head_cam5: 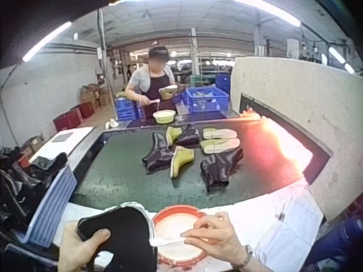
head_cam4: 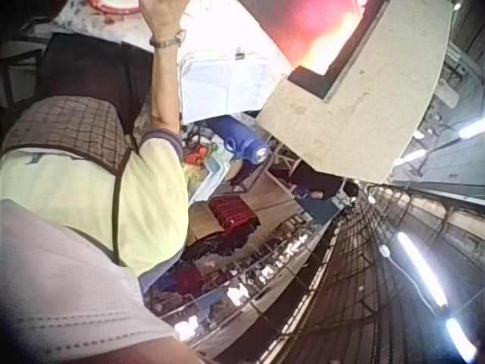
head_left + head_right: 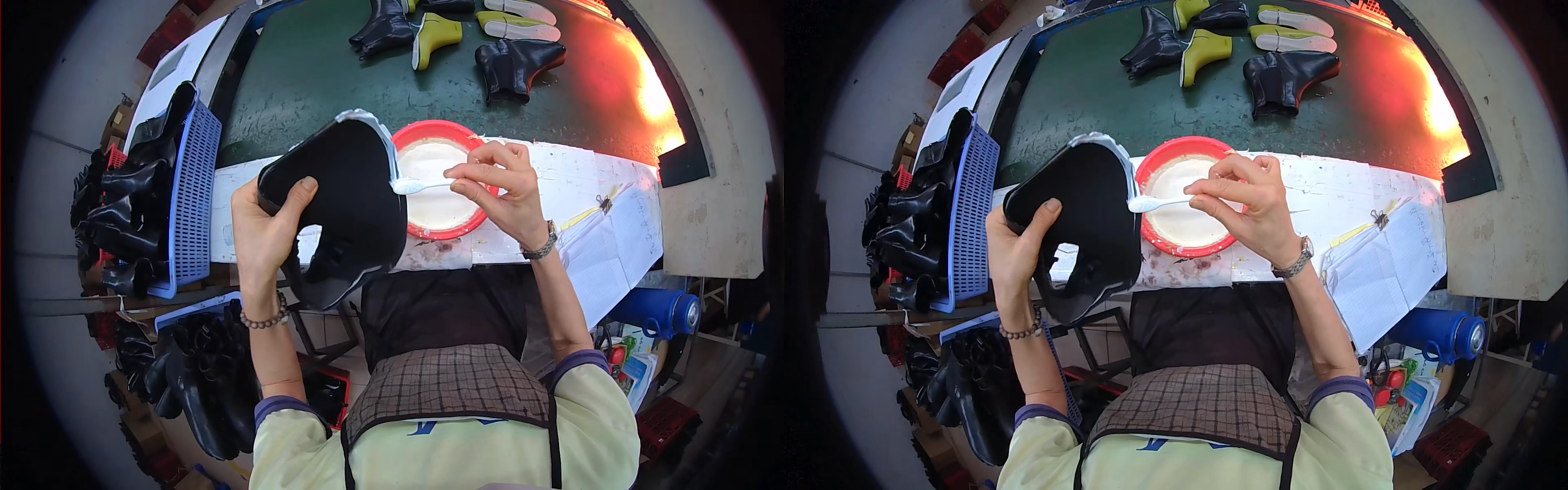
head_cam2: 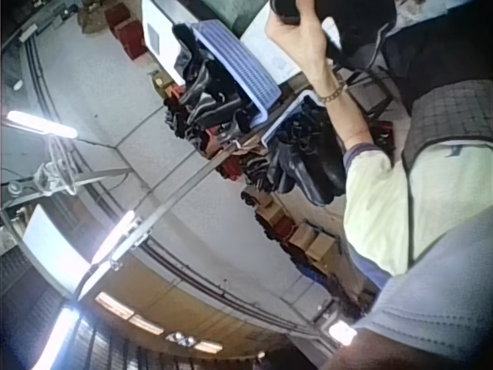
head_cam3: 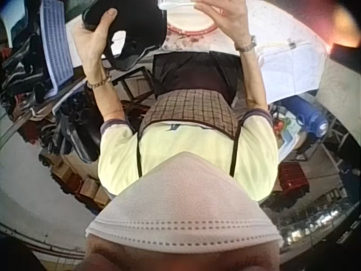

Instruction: Apply adhesive or glue along the edges of the boot upper using a small brush.

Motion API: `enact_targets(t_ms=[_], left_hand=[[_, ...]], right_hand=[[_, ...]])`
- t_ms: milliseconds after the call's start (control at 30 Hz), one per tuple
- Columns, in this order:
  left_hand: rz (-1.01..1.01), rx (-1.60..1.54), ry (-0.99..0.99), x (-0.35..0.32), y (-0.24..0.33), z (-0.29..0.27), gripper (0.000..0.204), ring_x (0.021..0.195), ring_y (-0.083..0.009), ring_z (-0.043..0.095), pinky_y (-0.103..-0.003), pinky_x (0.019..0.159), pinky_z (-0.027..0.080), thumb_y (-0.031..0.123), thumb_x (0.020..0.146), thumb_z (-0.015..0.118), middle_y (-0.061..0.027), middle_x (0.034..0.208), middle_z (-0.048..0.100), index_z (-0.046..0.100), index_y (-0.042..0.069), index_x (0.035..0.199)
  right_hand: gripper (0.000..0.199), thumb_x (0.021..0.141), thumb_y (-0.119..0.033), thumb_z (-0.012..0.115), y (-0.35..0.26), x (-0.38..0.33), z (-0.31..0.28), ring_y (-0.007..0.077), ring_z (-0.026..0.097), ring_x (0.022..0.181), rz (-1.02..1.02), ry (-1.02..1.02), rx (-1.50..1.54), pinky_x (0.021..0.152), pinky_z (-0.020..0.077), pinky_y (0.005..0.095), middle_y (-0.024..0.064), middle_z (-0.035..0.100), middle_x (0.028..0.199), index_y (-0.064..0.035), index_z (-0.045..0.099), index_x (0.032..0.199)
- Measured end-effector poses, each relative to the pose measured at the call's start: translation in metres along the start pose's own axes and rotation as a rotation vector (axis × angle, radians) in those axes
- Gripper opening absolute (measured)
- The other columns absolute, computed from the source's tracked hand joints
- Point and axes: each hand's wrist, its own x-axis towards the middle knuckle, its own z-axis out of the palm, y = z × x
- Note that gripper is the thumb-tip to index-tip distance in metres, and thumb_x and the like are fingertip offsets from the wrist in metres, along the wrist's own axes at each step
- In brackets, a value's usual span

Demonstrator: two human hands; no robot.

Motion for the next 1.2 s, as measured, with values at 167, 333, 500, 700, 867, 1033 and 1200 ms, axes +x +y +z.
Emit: enact_targets(t_ms=[167,333,500,700,867,1033,1200], left_hand=[[0.178,0.510,0.266,0.015,-0.046,0.009,0.037,0.076,-0.0188,0.067,-0.033,0.073,0.053,0.015,0.090,0.073,-0.0140,0.084,0.072,0.067,-0.004,0.121],[0.065,0.317,-0.036,0.001,-0.104,0.005,0.109,0.115,-0.0345,0.063,-0.044,0.098,0.047,0.036,0.074,0.088,-0.0267,0.129,0.062,0.026,0.004,0.158],[0.086,0.810,-0.332,-0.031,-0.115,-0.005,0.147,0.138,-0.0386,0.041,-0.058,0.114,0.024,0.043,0.048,0.098,-0.0205,0.148,0.043,0.011,0.015,0.163],[0.159,0.760,-0.203,-0.040,-0.117,0.001,0.120,0.132,-0.0402,0.045,-0.051,0.111,0.034,0.007,0.061,0.083,-0.0215,0.140,0.047,0.017,0.014,0.161],[0.205,0.428,0.010,-0.043,-0.109,-0.007,0.098,0.125,-0.0355,0.055,-0.042,0.105,0.046,-0.012,0.067,0.068,-0.0204,0.132,0.053,0.034,0.010,0.155],[0.284,0.318,0.027,-0.046,-0.078,0.010,0.089,0.130,-0.0326,0.053,-0.038,0.105,0.046,-0.017,0.066,0.064,-0.0164,0.139,0.052,0.042,0.008,0.150],[0.420,0.237,-0.040,-0.050,-0.061,0.030,0.079,0.130,-0.0325,0.054,-0.037,0.106,0.044,-0.014,0.068,0.068,-0.0177,0.138,0.054,0.048,0.004,0.142]], right_hand=[[0.013,0.083,-0.021,0.079,0.015,-0.009,-0.002,0.0166,0.063,0.073,0.310,0.004,0.039,0.068,0.0458,0.0357,0.0007,0.065,0.085,-0.0141,0.080,0.094],[0.009,0.082,-0.019,0.074,0.027,-0.015,0.000,0.0239,0.067,0.078,0.227,-0.236,-0.522,0.064,0.0522,0.0388,0.0031,0.066,0.084,-0.0115,0.077,0.086],[0.011,0.081,-0.021,0.076,0.020,-0.014,-0.013,0.0241,0.066,0.074,0.226,-0.210,-0.611,0.063,0.0512,0.0388,0.0034,0.064,0.078,-0.0122,0.078,0.088],[0.012,0.086,-0.022,0.074,0.017,-0.022,-0.022,0.0237,0.067,0.074,0.473,-0.071,-0.365,0.062,0.0508,0.0382,0.0050,0.064,0.082,-0.0112,0.077,0.090],[0.015,0.089,-0.024,0.074,0.032,-0.047,-0.028,0.0228,0.065,0.069,0.491,-0.091,-0.413,0.060,0.0497,0.0349,0.0040,0.066,0.083,-0.0099,0.077,0.093],[0.015,0.086,-0.018,0.078,0.011,-0.031,-0.022,0.0162,0.064,0.068,0.423,0.103,-0.125,0.059,0.0492,0.0290,0.0054,0.068,0.083,-0.0077,0.078,0.097],[0.012,0.085,-0.011,0.080,-0.007,-0.016,-0.014,0.0110,0.062,0.066,0.343,0.091,0.201,0.054,0.0465,0.0245,0.0059,0.067,0.081,-0.0054,0.079,0.095]])
